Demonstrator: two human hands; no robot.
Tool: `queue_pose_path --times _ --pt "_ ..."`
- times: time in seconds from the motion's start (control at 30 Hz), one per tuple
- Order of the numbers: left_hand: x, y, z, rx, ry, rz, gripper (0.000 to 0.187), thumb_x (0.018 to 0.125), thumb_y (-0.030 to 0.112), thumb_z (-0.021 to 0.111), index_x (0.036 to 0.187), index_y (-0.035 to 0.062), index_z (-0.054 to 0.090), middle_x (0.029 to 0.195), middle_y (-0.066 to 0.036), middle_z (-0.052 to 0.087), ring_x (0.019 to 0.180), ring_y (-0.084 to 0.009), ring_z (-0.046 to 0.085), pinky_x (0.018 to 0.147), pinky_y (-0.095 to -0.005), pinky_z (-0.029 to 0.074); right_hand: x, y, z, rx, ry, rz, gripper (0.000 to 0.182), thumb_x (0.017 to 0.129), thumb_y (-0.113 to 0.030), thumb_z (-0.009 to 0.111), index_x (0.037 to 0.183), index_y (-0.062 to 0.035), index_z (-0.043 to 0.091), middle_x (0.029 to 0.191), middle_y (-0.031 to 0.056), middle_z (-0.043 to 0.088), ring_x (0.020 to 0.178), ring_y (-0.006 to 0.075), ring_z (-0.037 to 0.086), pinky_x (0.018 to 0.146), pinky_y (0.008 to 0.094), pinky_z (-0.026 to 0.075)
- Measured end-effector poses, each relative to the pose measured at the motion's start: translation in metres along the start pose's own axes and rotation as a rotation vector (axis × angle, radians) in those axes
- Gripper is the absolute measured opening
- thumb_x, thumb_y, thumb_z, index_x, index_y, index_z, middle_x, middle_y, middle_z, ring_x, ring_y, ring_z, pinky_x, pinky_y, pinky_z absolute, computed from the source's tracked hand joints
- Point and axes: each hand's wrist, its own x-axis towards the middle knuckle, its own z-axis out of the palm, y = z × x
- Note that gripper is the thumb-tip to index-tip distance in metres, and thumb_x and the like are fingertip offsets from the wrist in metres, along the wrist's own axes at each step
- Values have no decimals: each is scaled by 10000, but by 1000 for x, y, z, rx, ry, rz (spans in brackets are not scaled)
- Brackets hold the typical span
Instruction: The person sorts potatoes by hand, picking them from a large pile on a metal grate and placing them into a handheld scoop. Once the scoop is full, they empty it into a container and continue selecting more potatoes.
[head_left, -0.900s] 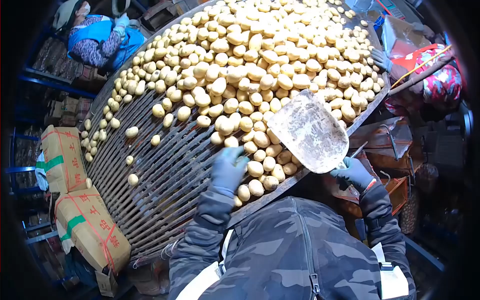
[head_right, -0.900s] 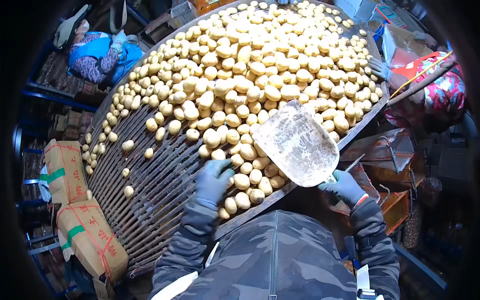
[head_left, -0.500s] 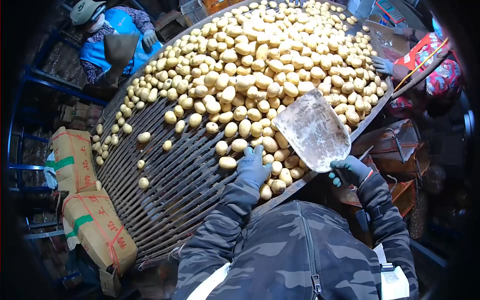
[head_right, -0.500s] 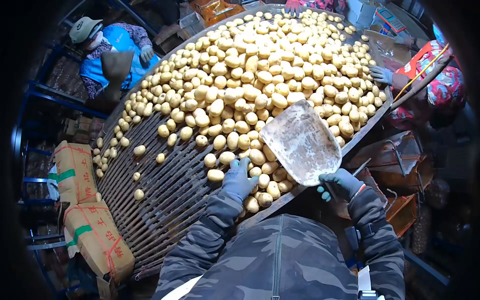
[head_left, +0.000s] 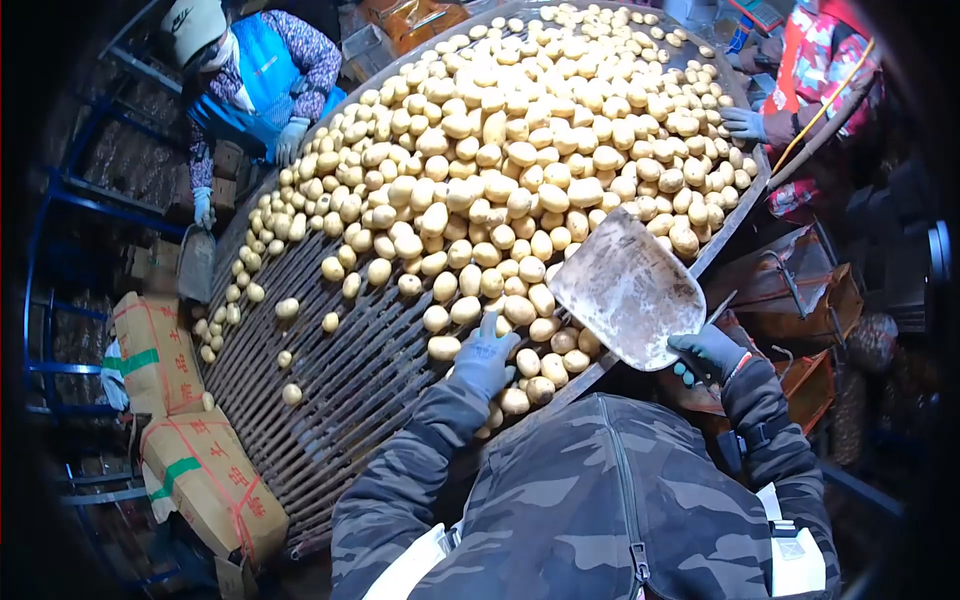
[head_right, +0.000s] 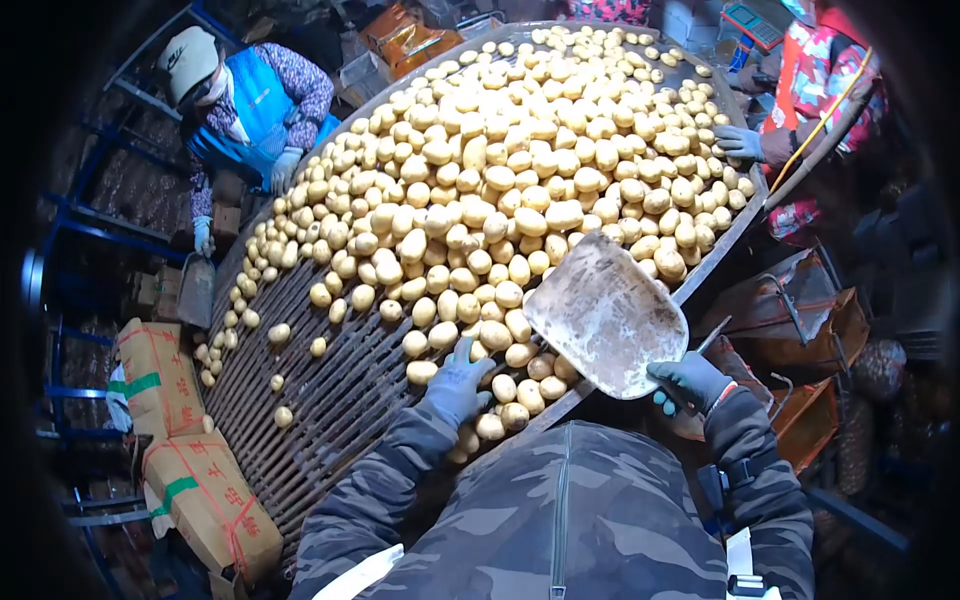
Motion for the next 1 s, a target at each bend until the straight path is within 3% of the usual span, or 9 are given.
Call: queue_pose_path --times 0.2,0.37,0.5,0.53,0.63,0.67,0.77,0.87,1.0 --pt "13 -6 21 -20 102 15 578 753 183 845 1297 268 667 1506 -173 390 1238 -389 565 1002 -468 537 2 -2 -13 -31 -21 39 293 962 -256 715 964 36 737 653 91 686 475 172 629 428 307 504" --pt "17 -32 38 -586 352 -15 430 717 145 824 1142 183 768 1384 -194 512 1224 -401 599 1054 -443 516 2 -8 -15 -54 -20 19 291 947 -254 736 976 36 746 666 81 691 494 163 632 442 302 508" --pt "18 -14 -13 -1252 357 -77 375 837 61 801 1204 32 727 1328 -77 545 1143 -190 604 977 -294 521 -3 -14 -11 -86 -24 -13 281 943 -248 738 974 31 750 668 72 687 514 156 631 460 299 508" --pt "13 4 -45 -1061 344 118 379 885 85 794 1255 58 720 1328 -31 578 1139 -155 603 947 -282 528 -2 -13 -9 -98 -26 -24 277 943 -246 738 974 30 750 669 69 686 519 153 631 465 299 508" --pt "12 31 -70 -1583 141 88 401 1010 109 683 1404 48 640 1062 19 697 953 -46 625 863 -211 522 -4 -17 -8 -116 -42 -2 277 944 -251 738 973 24 751 694 71 696 517 148 623 471 301 500" --pt "27 17 -57 -1205 363 92 363 1019 113 666 1373 30 657 1103 -7 718 932 -65 642 846 -227 537 -3 -16 -9 -106 -41 -13 272 949 -252 732 978 18 745 691 67 691 511 147 619 463 302 494" --pt "44 -31 -22 -687 312 -223 381 958 170 711 1328 81 682 1207 -123 741 1028 -188 710 912 -336 560 -7 -9 -10 -14 -32 -3 248 964 -245 711 998 0 721 675 53 673 492 147 607 434 302 475" --pt "57 -34 21 -155 381 -59 415 893 204 732 1292 123 652 1203 -165 698 1107 -301 683 956 -434 544 -31 -23 -3 112 -17 69 211 975 -220 692 1024 -15 688 649 40 645 474 149 600 400 298 463" --pt "58 -6 8 -33 212 -211 471 853 239 744 1282 144 575 1183 -167 647 1103 -356 652 930 -495 531 -37 -24 -1 158 -2 77 192 975 -194 687 1038 -13 668 637 43 632 458 151 596 373 293 462"
